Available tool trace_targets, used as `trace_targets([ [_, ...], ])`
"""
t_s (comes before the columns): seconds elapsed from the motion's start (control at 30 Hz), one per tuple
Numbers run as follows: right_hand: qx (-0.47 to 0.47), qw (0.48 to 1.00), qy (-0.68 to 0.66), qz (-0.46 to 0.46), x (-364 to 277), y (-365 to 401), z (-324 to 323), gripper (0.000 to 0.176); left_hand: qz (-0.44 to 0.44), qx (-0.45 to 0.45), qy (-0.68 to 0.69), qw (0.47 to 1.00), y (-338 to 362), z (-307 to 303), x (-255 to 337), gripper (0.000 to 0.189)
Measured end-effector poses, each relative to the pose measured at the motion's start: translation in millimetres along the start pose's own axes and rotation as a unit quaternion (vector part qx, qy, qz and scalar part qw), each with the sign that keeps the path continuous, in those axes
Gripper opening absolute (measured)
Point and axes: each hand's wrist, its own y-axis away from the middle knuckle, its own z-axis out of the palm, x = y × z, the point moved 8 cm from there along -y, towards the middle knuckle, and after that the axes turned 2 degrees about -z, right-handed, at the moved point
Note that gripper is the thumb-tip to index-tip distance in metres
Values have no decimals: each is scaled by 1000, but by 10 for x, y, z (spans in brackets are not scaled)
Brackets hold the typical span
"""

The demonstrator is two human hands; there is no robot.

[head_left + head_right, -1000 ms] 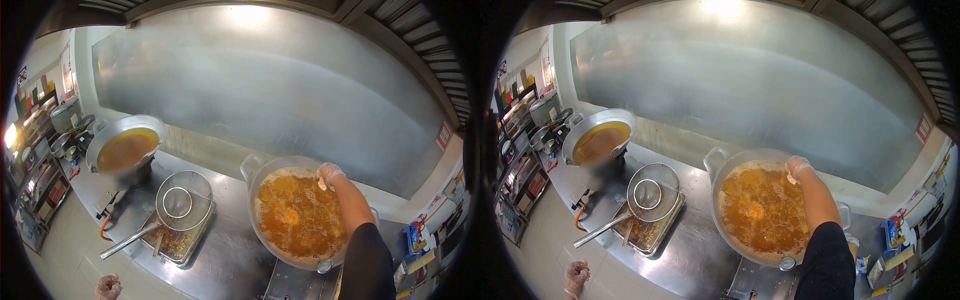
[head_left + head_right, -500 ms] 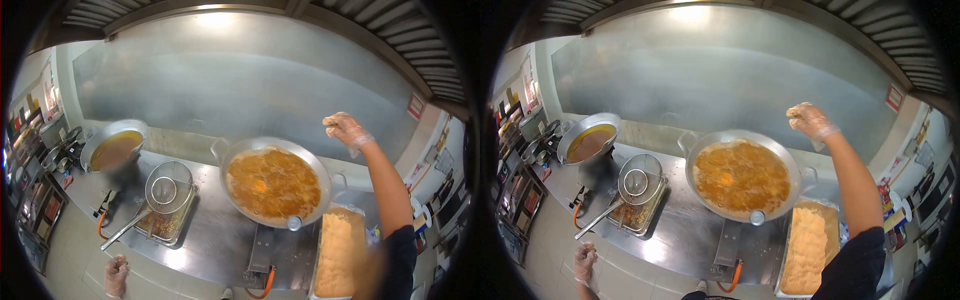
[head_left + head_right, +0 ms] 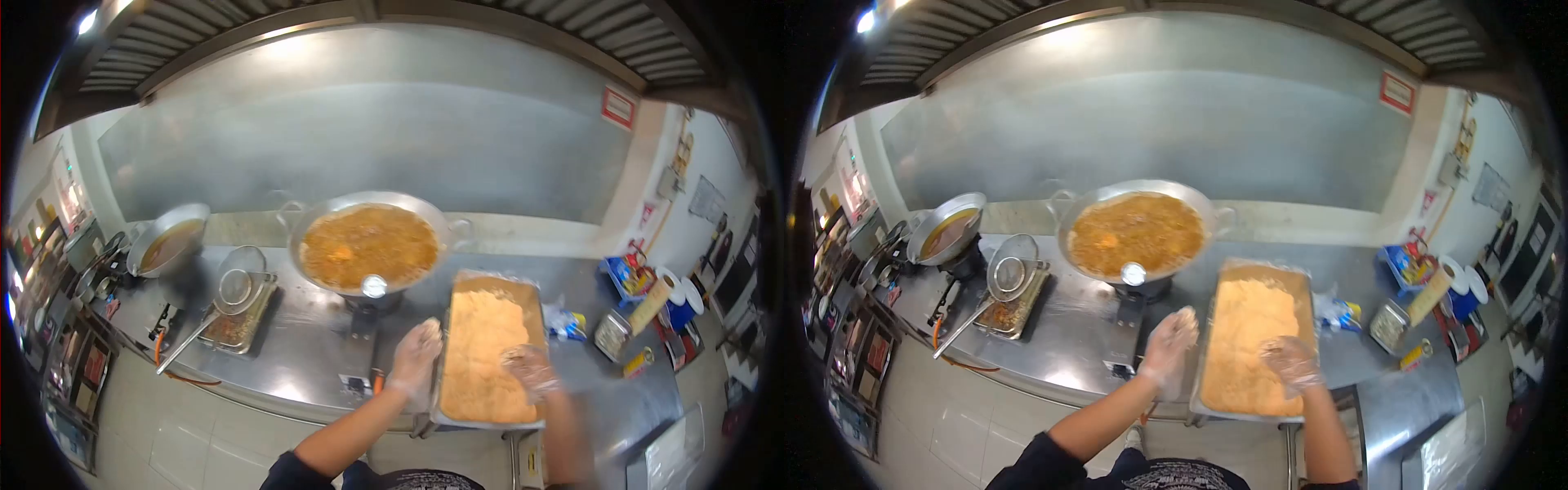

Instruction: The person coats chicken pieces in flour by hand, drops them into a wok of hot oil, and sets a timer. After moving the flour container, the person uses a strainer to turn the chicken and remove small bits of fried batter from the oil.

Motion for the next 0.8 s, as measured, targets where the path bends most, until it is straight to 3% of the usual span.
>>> trace_targets([
  [0.1, -29, 991, -129, 18, 668, 399, 368, 30, -6, 39, -120, 992, -342, 763, -505, 27],
  [0.2, -14, 996, -72, 55, 386, 594, 237, 45, -26, 53, -147, 987, -478, 1208, -900, 29],
  [0.23, -8, 997, -26, 70, 246, 618, 162, 49, 15, 59, -219, 974, -450, 1293, -900, 30],
  [0.27, 0, 998, -12, 59, 236, 633, 127, 52, 54, 70, -289, 953, -400, 1390, -833, 30],
  [0.33, 9, 999, 16, 34, 260, 641, 98, 58, 41, 58, -327, 942, -349, 1519, -900, 32],
  [0.47, 37, 997, 54, 32, 474, 629, 157, 47, 115, 54, -357, 925, -268, 1648, -959, 35],
  [0.67, 77, 979, 186, 40, 571, 470, 168, 27, 36, 32, -315, 948, -226, 1627, -1405, 38],
  [0.8, 89, 977, 192, -4, 754, 199, 219, 20, -149, 41, -221, 963, -29, 1573, -1776, 39],
])
